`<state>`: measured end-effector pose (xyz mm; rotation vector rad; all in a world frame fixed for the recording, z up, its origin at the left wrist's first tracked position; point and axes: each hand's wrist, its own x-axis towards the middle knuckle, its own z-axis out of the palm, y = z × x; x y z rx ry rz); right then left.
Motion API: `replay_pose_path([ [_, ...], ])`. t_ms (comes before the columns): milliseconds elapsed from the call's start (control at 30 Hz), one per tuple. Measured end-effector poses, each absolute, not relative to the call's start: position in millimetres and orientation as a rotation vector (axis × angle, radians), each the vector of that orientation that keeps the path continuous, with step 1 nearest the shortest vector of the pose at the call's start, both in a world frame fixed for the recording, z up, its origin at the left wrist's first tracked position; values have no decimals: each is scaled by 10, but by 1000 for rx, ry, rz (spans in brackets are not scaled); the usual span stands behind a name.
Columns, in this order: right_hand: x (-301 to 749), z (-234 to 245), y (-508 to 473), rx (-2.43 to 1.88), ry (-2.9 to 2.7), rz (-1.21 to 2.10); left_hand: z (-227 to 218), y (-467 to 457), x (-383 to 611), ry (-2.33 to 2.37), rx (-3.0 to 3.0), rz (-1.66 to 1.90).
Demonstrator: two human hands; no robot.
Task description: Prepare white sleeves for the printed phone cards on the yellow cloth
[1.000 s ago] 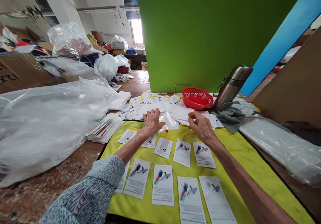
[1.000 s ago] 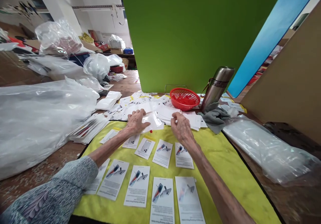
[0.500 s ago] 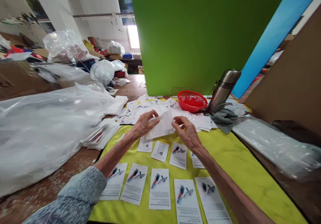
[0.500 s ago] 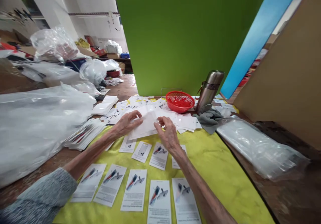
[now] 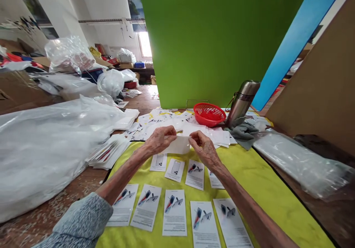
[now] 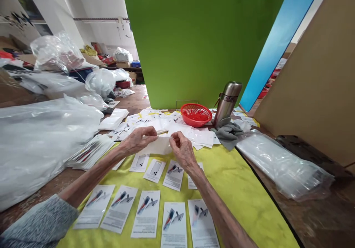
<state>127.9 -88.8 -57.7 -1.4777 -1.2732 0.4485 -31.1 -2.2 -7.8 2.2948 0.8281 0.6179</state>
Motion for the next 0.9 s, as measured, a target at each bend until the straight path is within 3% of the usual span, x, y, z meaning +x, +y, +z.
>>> replay_pose_path([
  [100,1324,-578,-908,-1510,-1273,418,-55,-4,-348,777,2216,587],
  [200,1354,-587,-926,-1414,-1383,649,-28,-35,-385,824,2237,570],
  [400,1273,-528,-967,-1315,-1365,836,-64,-408,-378,1298,2456,986],
  [700,1098,-426,-1063,-1443,-1530,573,-273,-580,-273,826,1593,745],
  [900,1071,-384,-1100,-1426,-1565,630,-180,-620,-326,802,1411,672],
])
